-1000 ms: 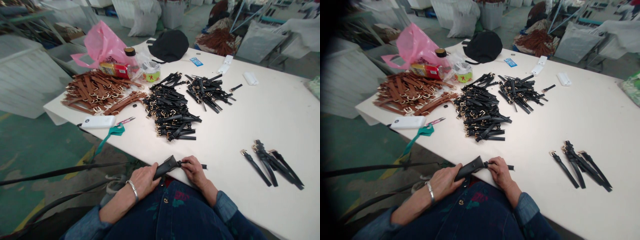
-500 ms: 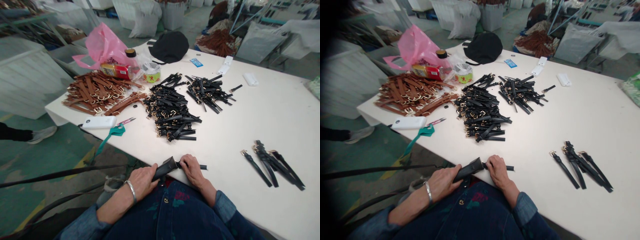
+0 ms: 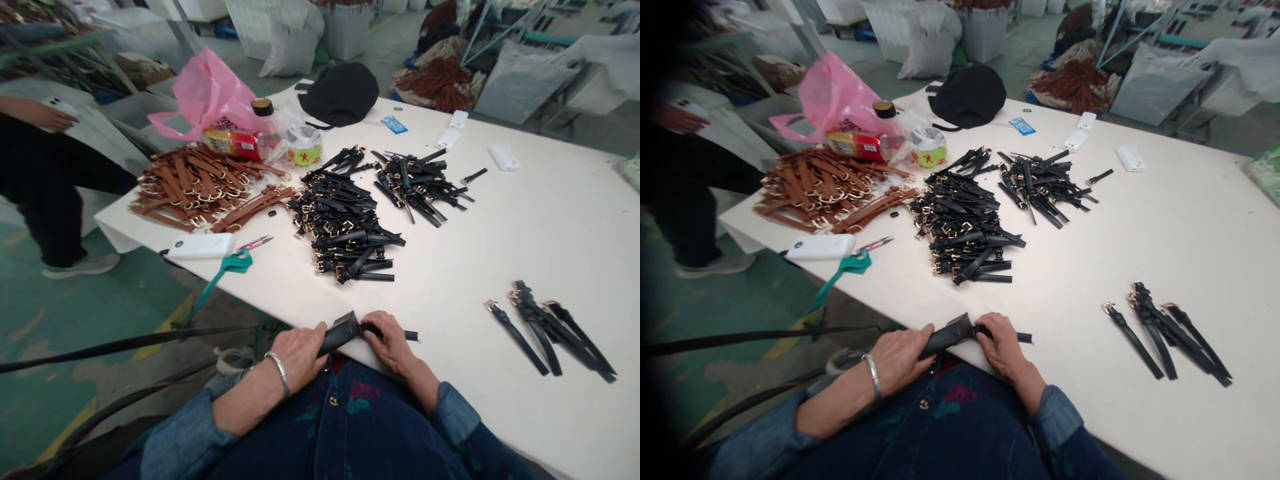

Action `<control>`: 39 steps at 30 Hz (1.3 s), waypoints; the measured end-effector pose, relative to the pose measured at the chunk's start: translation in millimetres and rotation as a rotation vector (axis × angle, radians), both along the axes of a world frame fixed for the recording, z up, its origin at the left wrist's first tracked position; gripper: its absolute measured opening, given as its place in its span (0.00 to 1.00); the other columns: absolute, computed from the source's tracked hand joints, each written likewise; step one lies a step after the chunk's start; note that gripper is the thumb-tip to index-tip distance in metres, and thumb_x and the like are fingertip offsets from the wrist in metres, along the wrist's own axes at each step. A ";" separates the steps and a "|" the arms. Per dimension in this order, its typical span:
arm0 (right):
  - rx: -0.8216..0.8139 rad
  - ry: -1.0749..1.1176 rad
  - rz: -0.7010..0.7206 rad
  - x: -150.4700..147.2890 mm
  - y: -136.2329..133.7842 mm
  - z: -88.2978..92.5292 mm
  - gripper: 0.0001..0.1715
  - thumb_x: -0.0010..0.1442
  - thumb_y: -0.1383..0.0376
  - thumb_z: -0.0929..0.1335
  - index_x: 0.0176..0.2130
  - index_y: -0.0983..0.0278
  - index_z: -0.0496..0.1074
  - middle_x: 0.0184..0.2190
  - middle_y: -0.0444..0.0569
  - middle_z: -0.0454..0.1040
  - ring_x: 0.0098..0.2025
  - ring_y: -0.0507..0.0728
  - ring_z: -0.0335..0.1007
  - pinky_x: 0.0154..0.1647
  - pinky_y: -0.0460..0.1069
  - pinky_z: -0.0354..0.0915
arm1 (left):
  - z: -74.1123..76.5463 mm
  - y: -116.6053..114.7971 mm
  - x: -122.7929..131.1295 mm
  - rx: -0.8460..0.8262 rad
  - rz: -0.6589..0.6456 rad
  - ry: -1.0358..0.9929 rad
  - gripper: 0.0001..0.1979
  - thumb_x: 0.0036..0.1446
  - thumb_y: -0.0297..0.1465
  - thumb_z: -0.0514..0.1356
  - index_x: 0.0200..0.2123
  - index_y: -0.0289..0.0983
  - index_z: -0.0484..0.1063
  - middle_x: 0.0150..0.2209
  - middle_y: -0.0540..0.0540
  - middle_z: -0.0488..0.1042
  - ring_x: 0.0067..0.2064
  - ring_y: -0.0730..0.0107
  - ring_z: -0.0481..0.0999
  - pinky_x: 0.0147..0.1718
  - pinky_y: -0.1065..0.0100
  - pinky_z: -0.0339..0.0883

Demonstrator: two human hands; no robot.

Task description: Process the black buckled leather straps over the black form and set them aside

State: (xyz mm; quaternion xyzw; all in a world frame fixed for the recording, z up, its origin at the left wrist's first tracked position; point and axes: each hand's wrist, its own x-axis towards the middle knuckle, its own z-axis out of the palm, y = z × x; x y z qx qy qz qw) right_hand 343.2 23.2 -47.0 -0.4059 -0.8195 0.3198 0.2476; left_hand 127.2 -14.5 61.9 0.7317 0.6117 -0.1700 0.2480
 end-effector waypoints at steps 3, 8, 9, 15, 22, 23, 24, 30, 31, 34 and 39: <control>0.027 0.035 0.066 6.3 1.6 -0.9 0.14 0.57 0.67 0.64 0.45 0.61 0.66 0.40 0.52 0.68 0.42 0.58 0.62 0.43 0.55 0.61 | -1.8 -1.4 -4.3 0.026 -0.035 0.020 0.13 0.53 0.38 0.48 0.41 0.39 0.60 0.33 0.42 0.74 0.36 0.56 0.74 0.32 0.61 0.65; 0.055 0.082 0.079 10.1 2.5 -5.9 0.15 0.58 0.67 0.64 0.46 0.60 0.67 0.42 0.53 0.66 0.44 0.59 0.62 0.43 0.57 0.63 | -0.1 2.1 -5.9 0.021 -0.065 0.024 0.13 0.53 0.38 0.48 0.41 0.39 0.60 0.32 0.43 0.74 0.35 0.56 0.74 0.32 0.60 0.65; 0.056 0.085 0.077 10.6 2.6 -6.6 0.15 0.58 0.67 0.64 0.46 0.60 0.67 0.42 0.53 0.66 0.45 0.59 0.62 0.43 0.57 0.64 | 1.0 3.3 -5.2 0.017 -0.068 0.025 0.13 0.53 0.38 0.48 0.41 0.39 0.60 0.32 0.43 0.74 0.35 0.55 0.74 0.31 0.60 0.66; 0.028 0.111 0.095 13.1 4.8 -8.5 0.16 0.58 0.68 0.63 0.47 0.60 0.67 0.44 0.54 0.66 0.46 0.59 0.62 0.44 0.57 0.64 | 5.9 13.1 7.2 -0.013 -0.079 0.024 0.14 0.52 0.37 0.50 0.41 0.39 0.60 0.33 0.42 0.73 0.35 0.56 0.74 0.32 0.61 0.65; 0.010 0.130 0.105 14.1 7.2 -8.3 0.15 0.59 0.68 0.63 0.47 0.60 0.67 0.44 0.54 0.67 0.46 0.59 0.63 0.44 0.57 0.65 | 3.5 17.0 -1.1 -0.022 -0.033 -0.001 0.13 0.52 0.39 0.50 0.40 0.40 0.60 0.34 0.43 0.73 0.37 0.58 0.74 0.34 0.62 0.65; 0.005 0.123 0.101 14.2 7.2 -8.0 0.15 0.59 0.68 0.63 0.46 0.60 0.67 0.44 0.54 0.67 0.46 0.59 0.63 0.44 0.57 0.65 | 3.5 16.1 -5.0 -0.032 -0.021 0.008 0.13 0.53 0.39 0.49 0.40 0.40 0.61 0.33 0.43 0.73 0.37 0.58 0.74 0.34 0.62 0.65; -0.004 0.116 0.097 14.2 7.2 -7.6 0.14 0.59 0.68 0.63 0.46 0.60 0.68 0.44 0.54 0.68 0.46 0.59 0.63 0.44 0.57 0.65 | 3.5 15.2 -8.5 -0.041 -0.013 0.021 0.13 0.53 0.39 0.48 0.40 0.40 0.61 0.33 0.43 0.73 0.37 0.58 0.74 0.34 0.62 0.65; -0.053 0.112 0.083 12.2 7.4 -2.3 0.13 0.58 0.68 0.63 0.44 0.61 0.69 0.44 0.53 0.68 0.46 0.59 0.63 0.45 0.56 0.65 | 4.3 16.0 -5.3 -0.036 -0.080 0.000 0.15 0.51 0.37 0.50 0.42 0.39 0.61 0.35 0.42 0.73 0.37 0.58 0.73 0.35 0.61 0.65; -0.047 0.119 0.086 11.6 7.1 -1.3 0.13 0.59 0.68 0.63 0.45 0.60 0.68 0.44 0.53 0.68 0.45 0.59 0.63 0.45 0.56 0.65 | 4.6 16.6 -1.7 -0.024 -0.078 -0.011 0.15 0.51 0.37 0.50 0.42 0.39 0.61 0.35 0.42 0.73 0.37 0.57 0.73 0.35 0.60 0.65; -0.003 0.149 0.102 9.3 5.6 -0.4 0.16 0.59 0.69 0.61 0.47 0.59 0.67 0.43 0.53 0.68 0.45 0.59 0.65 0.44 0.56 0.67 | 3.9 17.1 5.9 0.009 -0.054 -0.034 0.15 0.50 0.35 0.50 0.42 0.38 0.62 0.35 0.41 0.74 0.37 0.56 0.73 0.35 0.58 0.66; 0.144 0.191 0.108 2.9 8.6 -6.8 0.22 0.54 0.70 0.64 0.48 0.52 0.66 0.41 0.49 0.70 0.41 0.60 0.68 0.37 0.54 0.71 | -5.3 16.9 -5.1 -0.037 -0.036 -0.049 0.21 0.48 0.36 0.51 0.47 0.37 0.61 0.40 0.38 0.73 0.41 0.52 0.72 0.39 0.53 0.66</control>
